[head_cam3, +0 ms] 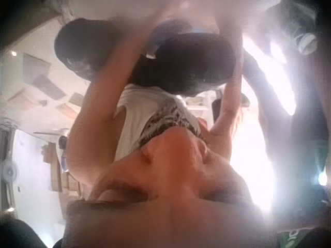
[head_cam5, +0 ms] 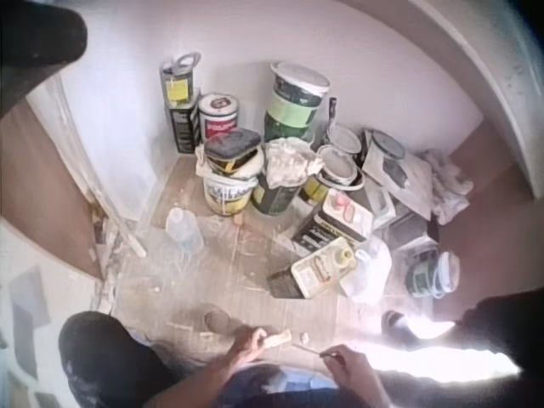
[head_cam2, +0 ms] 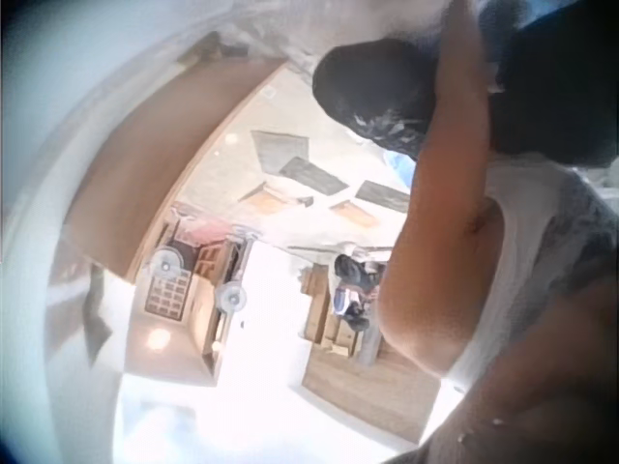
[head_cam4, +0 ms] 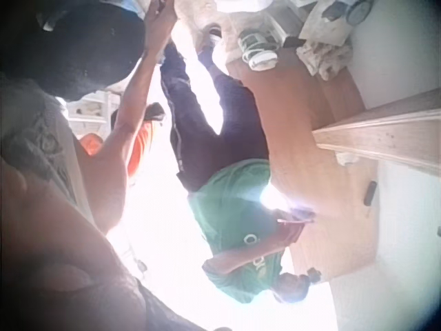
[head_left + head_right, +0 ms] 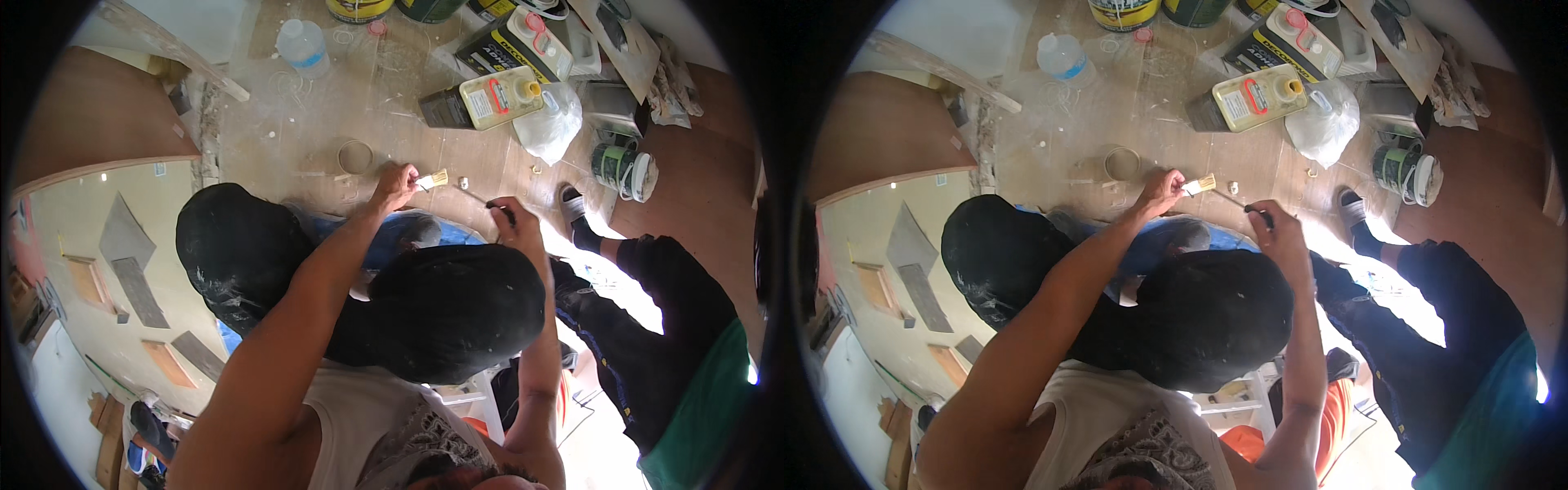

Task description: The person cleans a paintbrush by scraping it against a paint can and wiping it with a cloth. They then place the brush on a surface and later climb a ladder.

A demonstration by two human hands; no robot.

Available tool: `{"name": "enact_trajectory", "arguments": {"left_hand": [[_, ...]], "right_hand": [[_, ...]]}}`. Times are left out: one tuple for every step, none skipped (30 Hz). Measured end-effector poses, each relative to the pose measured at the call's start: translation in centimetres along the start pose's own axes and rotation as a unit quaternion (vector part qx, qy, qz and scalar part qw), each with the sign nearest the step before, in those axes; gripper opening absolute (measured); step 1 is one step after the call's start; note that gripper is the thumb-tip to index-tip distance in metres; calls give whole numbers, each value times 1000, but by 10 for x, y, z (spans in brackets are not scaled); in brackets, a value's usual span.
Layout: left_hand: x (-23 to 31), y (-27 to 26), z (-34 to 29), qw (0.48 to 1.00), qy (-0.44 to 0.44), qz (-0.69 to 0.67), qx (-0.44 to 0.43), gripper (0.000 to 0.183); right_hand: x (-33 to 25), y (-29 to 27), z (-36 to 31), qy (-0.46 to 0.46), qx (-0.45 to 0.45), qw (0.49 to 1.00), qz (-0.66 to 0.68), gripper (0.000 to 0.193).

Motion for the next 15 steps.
{"name": "enact_trajectory", "arguments": {"left_hand": [[20, -3, -6, 993, 59, 73, 71, 31], [33, -11, -13, 971, 117, 148, 147, 37], [41, -18, -22, 960, 114, 176, 185, 40], [50, -25, -32, 947, 109, 203, 224, 43], [56, -34, -39, 931, 105, 229, 264, 46], [48, -29, -36, 954, 85, 180, 223, 47], [45, -24, -33, 972, 65, 131, 182, 48], [44, -17, -31, 986, 48, 77, 137, 49], [50, -16, -32, 988, 67, 25, 140, 42], [54, -13, -31, 990, 77, 11, 118, 37], [52, -10, -25, 991, 87, -3, 101, 33], [50, -6, -21, 992, 99, -16, 83, 28], [46, -4, -18, 992, 96, -10, 81, 25], [37, -4, -16, 993, 88, 1, 84, 23], [30, -5, -14, 993, 79, 10, 87, 21]], "right_hand": [[14, 7, 1, -45, 19, 998, -32, 20], [24, 19, 5, -97, 38, 993, -62, 19], [27, 32, 9, -112, 29, 990, -83, 19], [30, 44, 15, -125, 25, 988, -92, 19], [28, 54, 19, -139, 22, 985, -103, 20], [26, 63, 23, -155, 18, 981, -113, 21], [27, 73, 28, -157, 3, 978, -139, 21], [19, 76, 29, -153, -7, 975, -159, 21], [10, 78, 29, -149, -16, 972, -180, 20], [3, 79, 30, -144, -24, 969, -200, 19], [-4, 82, 33, -157, -31, 962, -220, 19], [-10, 84, 37, -169, -38, 955, -241, 20], [-16, 85, 40, -180, -43, 947, -262, 20], [-19, 90, 46, -203, -40, 940, -270, 20], [-22, 95, 51, -226, -37, 933, -279, 20]]}}
Point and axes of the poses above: each hand's wrist, its own z-axis towards the middle knuckle, its own y-axis out of the palm, x = y × z, the point moved 9 cm from there along z, towards the middle knuckle, and after that the axes turned 7 degrees about -y, right-handed, at the moved point
